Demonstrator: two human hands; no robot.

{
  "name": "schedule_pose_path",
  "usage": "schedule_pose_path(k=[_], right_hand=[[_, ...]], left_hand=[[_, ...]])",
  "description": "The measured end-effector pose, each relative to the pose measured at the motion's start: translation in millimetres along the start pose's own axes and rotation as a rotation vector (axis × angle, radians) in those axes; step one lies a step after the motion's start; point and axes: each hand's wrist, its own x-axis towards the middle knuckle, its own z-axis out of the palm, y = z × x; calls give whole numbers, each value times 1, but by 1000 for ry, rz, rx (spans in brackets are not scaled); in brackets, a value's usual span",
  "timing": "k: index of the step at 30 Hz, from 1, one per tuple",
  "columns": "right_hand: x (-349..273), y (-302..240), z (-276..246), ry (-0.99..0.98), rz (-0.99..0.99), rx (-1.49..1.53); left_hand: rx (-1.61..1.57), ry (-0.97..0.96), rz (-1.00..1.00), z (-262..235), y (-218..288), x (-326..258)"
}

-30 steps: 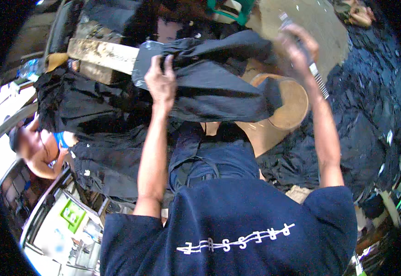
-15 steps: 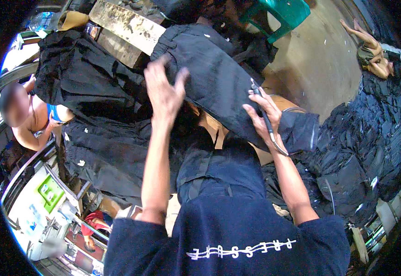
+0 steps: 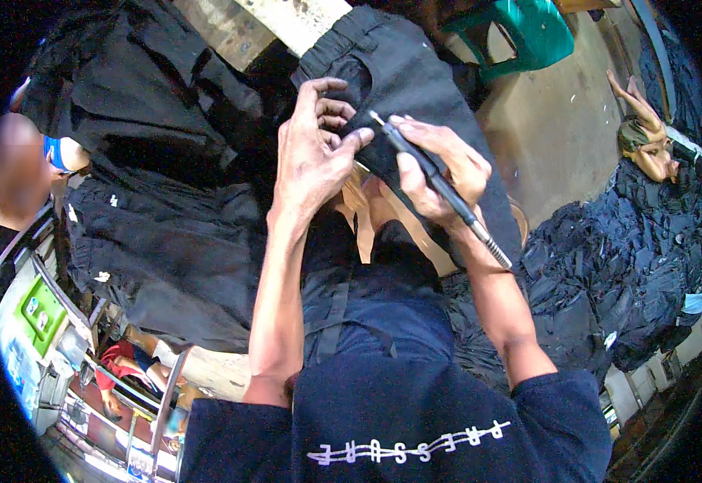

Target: The person uses a handheld rotary cutter to trim loose threads and fabric edges on black garments. They repeatedly pick up garments, trim specific areas, and place them back into a pile.

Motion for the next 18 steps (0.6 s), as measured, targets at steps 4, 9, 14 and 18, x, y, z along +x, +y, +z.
schedule_pose_path(k=[4, 9, 14, 18], right_hand=[[13, 15, 24, 13, -80, 32], [5, 26, 27, 25, -140, 45], [6, 27, 26, -15, -151, 53], [5, 27, 27, -18, -137, 64]], left_hand=[[30, -29, 46, -4, -14, 2], [-26, -46, -26, -5, -18, 9], [-60, -13, 16, -3, -23, 11], [-122, -19, 18, -1, -31, 11]])
